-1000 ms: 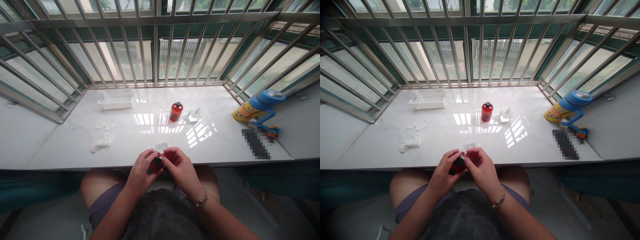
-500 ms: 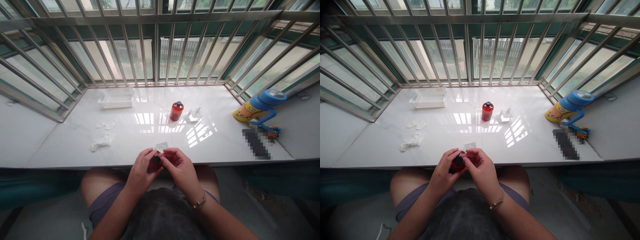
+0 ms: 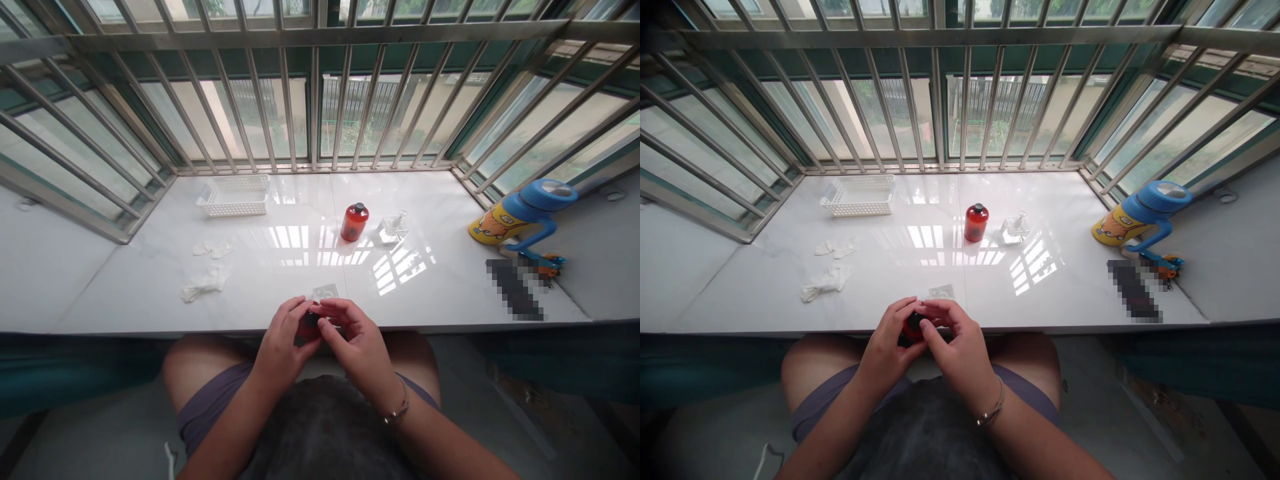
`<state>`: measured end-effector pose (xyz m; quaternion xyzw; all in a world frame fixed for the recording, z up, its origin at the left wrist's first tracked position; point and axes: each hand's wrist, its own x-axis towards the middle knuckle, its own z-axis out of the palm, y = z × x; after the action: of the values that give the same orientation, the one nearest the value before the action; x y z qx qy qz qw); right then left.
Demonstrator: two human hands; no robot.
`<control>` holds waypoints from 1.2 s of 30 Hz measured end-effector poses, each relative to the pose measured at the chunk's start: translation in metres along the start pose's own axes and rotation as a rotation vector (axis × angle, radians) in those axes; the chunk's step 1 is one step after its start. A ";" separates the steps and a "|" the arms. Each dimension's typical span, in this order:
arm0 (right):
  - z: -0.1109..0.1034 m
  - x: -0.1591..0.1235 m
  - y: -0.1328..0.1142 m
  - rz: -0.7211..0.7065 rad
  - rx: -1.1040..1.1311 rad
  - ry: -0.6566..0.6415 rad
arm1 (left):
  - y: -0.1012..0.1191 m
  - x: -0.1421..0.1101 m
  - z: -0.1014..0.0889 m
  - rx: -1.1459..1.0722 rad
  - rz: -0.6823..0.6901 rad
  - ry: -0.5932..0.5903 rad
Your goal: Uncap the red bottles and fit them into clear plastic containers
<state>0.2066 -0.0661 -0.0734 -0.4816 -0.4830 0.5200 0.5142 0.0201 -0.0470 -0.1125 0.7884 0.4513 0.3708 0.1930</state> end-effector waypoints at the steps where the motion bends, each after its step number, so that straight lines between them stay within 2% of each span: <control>1: 0.001 0.000 -0.001 -0.015 -0.032 -0.010 | 0.000 0.000 0.000 0.000 -0.006 0.003; 10: 0.004 0.002 -0.001 -0.187 -0.289 -0.030 | -0.005 -0.004 0.004 -0.025 -0.042 0.033; 17: 0.006 0.007 0.002 -0.309 -0.341 -0.084 | -0.001 -0.009 0.004 -0.093 -0.246 0.010; 21: 0.007 0.010 0.004 -0.344 -0.401 -0.061 | -0.001 -0.009 0.003 -0.069 -0.184 0.016; 26: 0.002 0.009 0.005 -0.429 -0.637 0.002 | -0.005 -0.007 0.002 0.086 -0.012 0.066; 30: -0.003 0.008 0.003 -0.371 -0.747 -0.068 | -0.006 -0.004 -0.002 0.227 0.088 0.068; 34: -0.007 0.008 -0.004 -0.357 -0.698 -0.204 | -0.007 -0.002 -0.004 0.274 0.090 0.039; 36: -0.008 0.008 -0.005 -0.335 -0.654 -0.217 | -0.008 -0.002 -0.004 0.279 0.082 0.026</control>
<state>0.2151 -0.0583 -0.0690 -0.4769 -0.7469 0.2952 0.3571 0.0123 -0.0448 -0.1155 0.8205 0.4683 0.3221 0.0606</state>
